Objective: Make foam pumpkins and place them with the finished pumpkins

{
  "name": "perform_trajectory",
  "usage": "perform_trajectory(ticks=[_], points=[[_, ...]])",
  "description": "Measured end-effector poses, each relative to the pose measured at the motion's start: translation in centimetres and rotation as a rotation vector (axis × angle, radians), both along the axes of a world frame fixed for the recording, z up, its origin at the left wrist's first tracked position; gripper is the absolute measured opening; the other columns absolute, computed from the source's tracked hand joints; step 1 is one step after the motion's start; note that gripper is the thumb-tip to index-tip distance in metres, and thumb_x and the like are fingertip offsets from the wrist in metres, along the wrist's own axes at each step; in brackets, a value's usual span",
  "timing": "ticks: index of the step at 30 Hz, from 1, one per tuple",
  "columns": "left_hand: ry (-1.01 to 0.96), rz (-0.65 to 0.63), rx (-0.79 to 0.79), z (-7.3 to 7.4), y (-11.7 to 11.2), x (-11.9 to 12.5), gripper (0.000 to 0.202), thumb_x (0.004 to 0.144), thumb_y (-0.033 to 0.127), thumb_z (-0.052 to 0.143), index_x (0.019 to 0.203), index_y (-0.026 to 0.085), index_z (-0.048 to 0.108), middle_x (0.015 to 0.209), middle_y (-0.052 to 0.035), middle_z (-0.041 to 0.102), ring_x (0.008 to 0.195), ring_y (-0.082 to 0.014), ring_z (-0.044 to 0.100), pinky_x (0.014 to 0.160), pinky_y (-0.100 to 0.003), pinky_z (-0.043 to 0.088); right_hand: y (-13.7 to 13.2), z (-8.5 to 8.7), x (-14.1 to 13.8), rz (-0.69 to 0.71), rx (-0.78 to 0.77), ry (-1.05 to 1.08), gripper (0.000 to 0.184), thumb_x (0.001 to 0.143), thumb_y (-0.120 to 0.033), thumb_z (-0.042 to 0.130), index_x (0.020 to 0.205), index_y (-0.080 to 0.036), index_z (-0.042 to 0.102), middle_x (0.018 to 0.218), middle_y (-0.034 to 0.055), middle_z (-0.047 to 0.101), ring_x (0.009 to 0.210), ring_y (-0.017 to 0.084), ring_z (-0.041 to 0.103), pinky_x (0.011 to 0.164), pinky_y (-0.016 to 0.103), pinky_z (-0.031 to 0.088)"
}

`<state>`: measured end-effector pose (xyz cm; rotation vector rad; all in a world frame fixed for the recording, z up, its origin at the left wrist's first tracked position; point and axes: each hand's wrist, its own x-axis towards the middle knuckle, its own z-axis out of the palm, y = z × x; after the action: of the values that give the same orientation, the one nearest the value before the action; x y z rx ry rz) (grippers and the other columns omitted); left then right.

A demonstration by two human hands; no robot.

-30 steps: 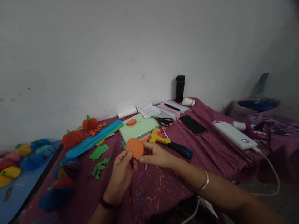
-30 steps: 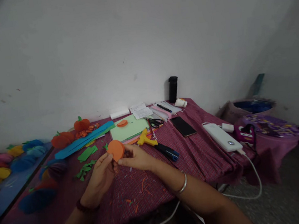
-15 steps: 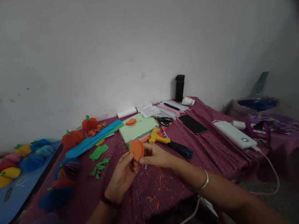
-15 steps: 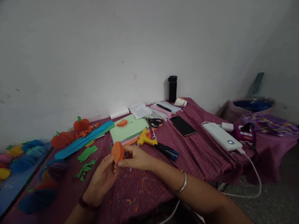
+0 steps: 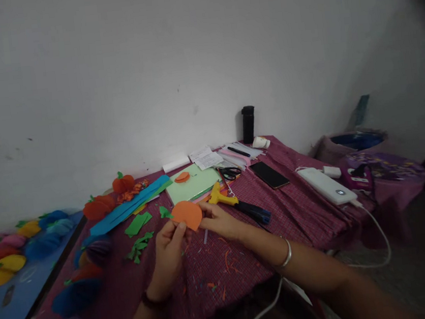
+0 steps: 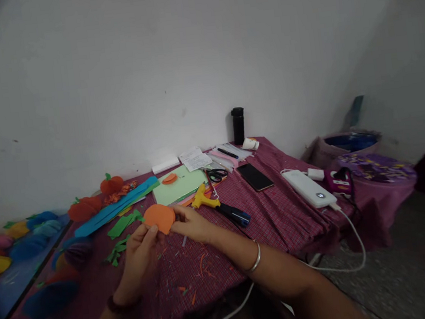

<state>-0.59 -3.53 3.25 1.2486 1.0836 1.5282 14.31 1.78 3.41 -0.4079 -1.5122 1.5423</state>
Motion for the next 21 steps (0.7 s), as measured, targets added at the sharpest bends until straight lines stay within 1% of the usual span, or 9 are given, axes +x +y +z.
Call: perform_trajectory(ticks=[2, 3, 5, 7, 10, 14, 18, 21], points=[[0.133, 0.121, 0.072, 0.4, -0.4, 0.0, 0.026, 0.078, 0.032, 0.068, 0.059, 0.016, 0.062, 0.058, -0.0004, 0.058, 0.059, -0.0124, 0.049, 0.056, -0.023, 0.035, 0.1, 0.0, -0.2, -0.093, -0.012, 0.05, 0.034, 0.066, -0.026, 0.075, 0.09, -0.02, 0.052, 0.081, -0.0028, 0.055, 0.073, 0.012, 0.052, 0.066, 0.023, 0.043], [0.164, 0.164, 0.09, 0.5, -0.6, 0.0, 0.025, 0.077, 0.031, 0.069, 0.058, 0.017, 0.062, 0.058, -0.0003, 0.058, 0.059, -0.0127, 0.048, 0.056, -0.023, 0.035, 0.2, -0.1, -0.2, -0.12, -0.014, 0.078, 0.037, 0.065, -0.024, 0.075, 0.092, -0.021, 0.05, 0.083, -0.0029, 0.054, 0.074, 0.011, 0.051, 0.066, 0.022, 0.043], [0.182, 0.204, 0.103, 0.6, -0.8, 0.1, 0.025, 0.077, 0.031, 0.07, 0.058, 0.017, 0.062, 0.058, -0.0001, 0.057, 0.058, -0.0131, 0.048, 0.055, -0.023, 0.034, 0.2, -0.1, -0.2, -0.129, -0.007, 0.114, 0.04, 0.066, -0.021, 0.074, 0.095, -0.022, 0.047, 0.086, -0.0027, 0.053, 0.073, 0.011, 0.051, 0.065, 0.021, 0.042], [0.178, 0.181, 0.096, 0.4, -0.7, 0.2, 0.027, 0.079, 0.033, 0.067, 0.058, 0.017, 0.061, 0.058, -0.0001, 0.058, 0.059, -0.0134, 0.049, 0.057, -0.023, 0.036, 0.1, 0.1, -0.2, -0.12, 0.014, 0.122, 0.038, 0.067, -0.021, 0.072, 0.095, -0.022, 0.046, 0.085, -0.0029, 0.052, 0.071, 0.01, 0.049, 0.064, 0.021, 0.041], [0.106, 0.104, 0.061, -0.2, -0.3, 0.2, 0.031, 0.082, 0.038, 0.064, 0.059, 0.017, 0.06, 0.058, 0.0, 0.058, 0.059, -0.0132, 0.05, 0.06, -0.024, 0.038, -0.1, 0.3, 0.0, -0.138, 0.05, 0.103, 0.028, 0.071, -0.023, 0.069, 0.091, -0.021, 0.048, 0.079, -0.0035, 0.05, 0.068, 0.01, 0.046, 0.062, 0.021, 0.039], [0.024, 0.032, -0.012, -0.8, -0.1, 0.2, 0.031, 0.078, 0.041, 0.067, 0.061, 0.017, 0.059, 0.058, 0.0001, 0.058, 0.058, -0.0125, 0.05, 0.059, -0.024, 0.038, -0.2, 0.4, -0.1, -0.205, 0.088, 0.091, 0.014, 0.078, -0.026, 0.061, 0.086, -0.019, 0.051, 0.075, -0.003, 0.049, 0.068, 0.011, 0.045, 0.061, 0.022, 0.038], [0.05, -0.049, -0.078, -0.8, -0.1, 0.3, 0.031, 0.081, 0.04, 0.065, 0.063, 0.017, 0.057, 0.06, 0.0007, 0.057, 0.058, -0.0117, 0.049, 0.059, -0.023, 0.036, -0.3, 0.5, 0.0, -0.314, 0.132, 0.018, 0.009, 0.083, -0.028, 0.055, 0.083, -0.019, 0.052, 0.072, -0.003, 0.049, 0.065, 0.011, 0.045, 0.059, 0.023, 0.037], [0.097, -0.041, -0.087, -0.7, 0.1, 0.4, 0.035, 0.084, 0.04, 0.061, 0.06, 0.017, 0.054, 0.057, 0.0025, 0.051, 0.055, -0.0099, 0.044, 0.055, -0.022, 0.034, -0.6, 0.6, 0.3, -0.426, 0.263, -0.124, 0.006, 0.084, -0.025, 0.055, 0.083, -0.019, 0.054, 0.072, -0.0022, 0.053, 0.064, 0.012, 0.046, 0.06, 0.024, 0.037]])
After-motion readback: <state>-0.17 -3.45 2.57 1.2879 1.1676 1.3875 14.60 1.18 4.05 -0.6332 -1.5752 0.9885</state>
